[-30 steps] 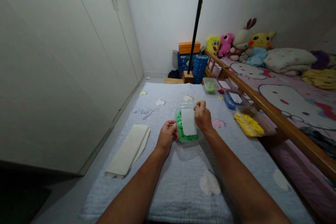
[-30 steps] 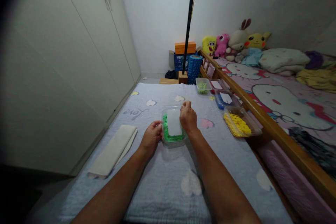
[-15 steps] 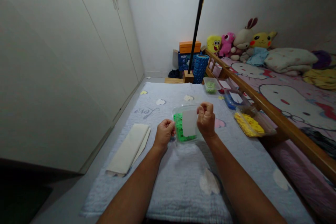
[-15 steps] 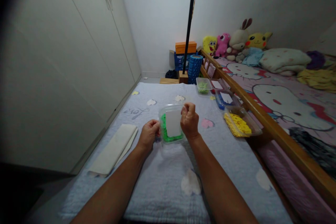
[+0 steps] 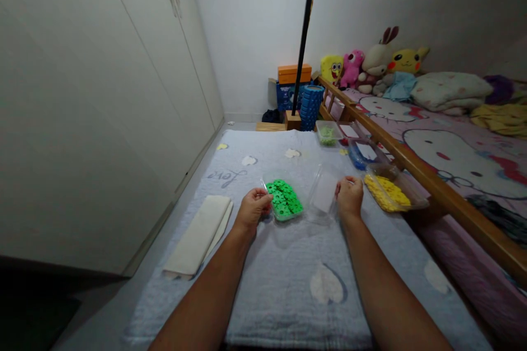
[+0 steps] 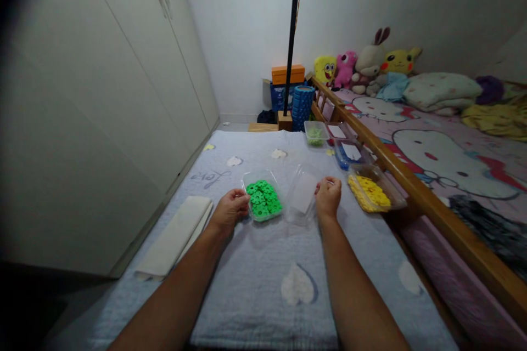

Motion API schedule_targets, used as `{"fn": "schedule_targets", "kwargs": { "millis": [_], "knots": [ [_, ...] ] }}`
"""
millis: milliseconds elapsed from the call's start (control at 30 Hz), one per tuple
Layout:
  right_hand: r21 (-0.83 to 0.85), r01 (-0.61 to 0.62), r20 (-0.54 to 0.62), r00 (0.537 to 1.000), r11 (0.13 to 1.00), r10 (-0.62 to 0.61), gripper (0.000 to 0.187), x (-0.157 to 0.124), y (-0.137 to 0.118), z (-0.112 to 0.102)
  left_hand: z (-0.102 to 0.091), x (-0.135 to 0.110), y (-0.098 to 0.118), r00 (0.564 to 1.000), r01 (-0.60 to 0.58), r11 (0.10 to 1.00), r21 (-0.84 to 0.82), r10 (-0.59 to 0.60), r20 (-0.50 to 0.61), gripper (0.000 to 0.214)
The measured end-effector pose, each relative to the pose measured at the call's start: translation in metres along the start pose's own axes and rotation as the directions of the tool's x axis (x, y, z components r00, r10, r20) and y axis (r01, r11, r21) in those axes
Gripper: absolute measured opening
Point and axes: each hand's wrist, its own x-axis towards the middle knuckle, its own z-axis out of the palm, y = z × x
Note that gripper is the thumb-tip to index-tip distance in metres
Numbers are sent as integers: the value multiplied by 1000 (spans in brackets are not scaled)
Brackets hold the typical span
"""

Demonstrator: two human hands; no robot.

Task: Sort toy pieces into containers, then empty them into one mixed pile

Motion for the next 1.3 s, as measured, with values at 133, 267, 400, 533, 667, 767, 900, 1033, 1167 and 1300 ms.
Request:
{"fn": "schedule_targets", "kwargs": {
  "millis": [133, 267, 400, 533, 667, 767, 900, 1033, 1167, 1300],
  "knots": [
    [-100, 9, 69, 998, 995, -2, 40, 2, 17, -3, 1, 2, 9, 998, -52, 998, 33, 53, -27, 35],
    [-63, -13, 112, 993, 998, 20, 45, -1, 14, -5, 3, 8, 32, 982, -186, 978, 97, 189, -27, 31],
    [-7, -27, 102, 994, 1000, 27, 41, -1, 10, -7, 10, 10, 57, 938, -341, 885, 315, 342, 54, 23],
    [42, -43, 79, 996, 998, 40, 39, -1, 10, -7, 26, 7, 72, 876, -456, 673, 582, 456, 159, 19],
    [93, -63, 82, 995, 994, 56, 39, -2, 8, -7, 45, 1, 75, 823, -525, 466, 712, 490, 286, 23],
    [134, -87, 64, 995, 987, 79, 39, -3, 4, -7, 60, -4, 71, 785, -569, 299, 766, 476, 397, 24],
    [206, -137, 46, 990, 969, 130, 41, -3, -3, -7, 75, -9, 62, 738, -613, 98, 784, 427, 523, 24],
    [246, -153, 45, 988, 957, 147, 40, -2, -3, -7, 78, -12, 54, 701, -608, -93, 788, 404, 588, 23],
    [259, -155, 62, 988, 953, 144, 33, -2, 1, -7, 67, -11, 52, 668, -582, -165, 796, 462, 584, 21],
    [260, -159, 85, 986, 952, 141, 31, -2, 1, -7, 50, -13, 58, 622, -603, 63, 796, 661, 419, 20]
  ]
}}
